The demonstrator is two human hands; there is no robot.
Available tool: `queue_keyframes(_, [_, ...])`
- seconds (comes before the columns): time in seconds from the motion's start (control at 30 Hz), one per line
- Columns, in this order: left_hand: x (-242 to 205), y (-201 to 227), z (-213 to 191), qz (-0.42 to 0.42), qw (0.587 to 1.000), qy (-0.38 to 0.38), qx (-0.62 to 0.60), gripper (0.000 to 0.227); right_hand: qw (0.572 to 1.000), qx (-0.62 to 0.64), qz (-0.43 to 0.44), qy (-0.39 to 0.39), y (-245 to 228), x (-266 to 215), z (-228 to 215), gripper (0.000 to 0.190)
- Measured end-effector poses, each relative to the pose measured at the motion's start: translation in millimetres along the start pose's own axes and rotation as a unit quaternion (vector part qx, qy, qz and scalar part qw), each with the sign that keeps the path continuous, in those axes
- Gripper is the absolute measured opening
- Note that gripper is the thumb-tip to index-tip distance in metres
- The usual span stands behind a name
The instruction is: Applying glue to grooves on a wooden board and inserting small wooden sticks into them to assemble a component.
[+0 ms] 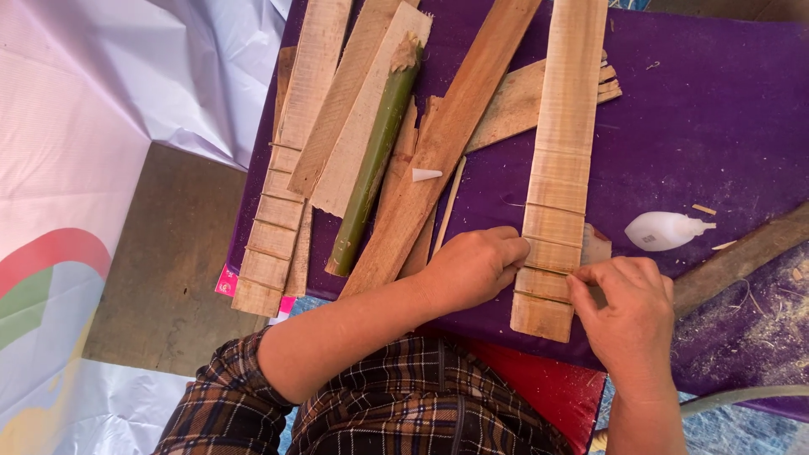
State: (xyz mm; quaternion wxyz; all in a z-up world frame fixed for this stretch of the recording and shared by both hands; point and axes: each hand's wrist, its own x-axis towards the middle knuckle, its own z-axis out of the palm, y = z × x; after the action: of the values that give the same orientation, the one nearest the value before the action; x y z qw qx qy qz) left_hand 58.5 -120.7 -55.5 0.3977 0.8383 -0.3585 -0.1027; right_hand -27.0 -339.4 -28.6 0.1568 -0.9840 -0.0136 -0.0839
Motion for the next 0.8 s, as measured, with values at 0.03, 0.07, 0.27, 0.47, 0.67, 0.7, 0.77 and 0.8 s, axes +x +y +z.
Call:
queue_keyframes(0.03, [0,1,0,0.015,1.000,0.004,0.015,0.008,1.000,0.000,0.003,-0.006,-1,1,0,0.010])
queue_keyframes(0.07, [-1,1,0,0.029,0.999,0.008,0.030,0.007,1.000,0.001,0.006,-0.012,-2,1,-1,0.010])
queue_keyframes(0.27, [11,-4,-2,-0.093,0.995,-0.031,-0.018,0.025,0.995,0.010,0.062,-0.071,-1,5,-1,0.014])
queue_keyframes(0.47, [23,-2,1,-0.161,0.983,-0.083,0.016,0.026,0.978,0.050,0.125,-0.157,-3,20,-14,0.015])
queue_keyframes(0.67, [25,9,-6,-0.157,0.982,-0.104,0.032,0.025,0.979,0.068,0.114,-0.156,3,22,-10,0.019])
queue_keyframes(0.7, [26,10,-7,-0.156,0.982,-0.105,0.032,0.025,0.979,0.068,0.115,-0.156,5,23,-9,0.019])
queue_keyframes(0.77, [27,12,-9,-0.151,0.980,-0.122,0.037,0.024,0.978,0.077,0.108,-0.158,9,24,-7,0.018])
queue_keyframes(0.8, [28,11,-8,-0.151,0.980,-0.125,0.036,0.024,0.978,0.077,0.112,-0.160,8,26,-8,0.018])
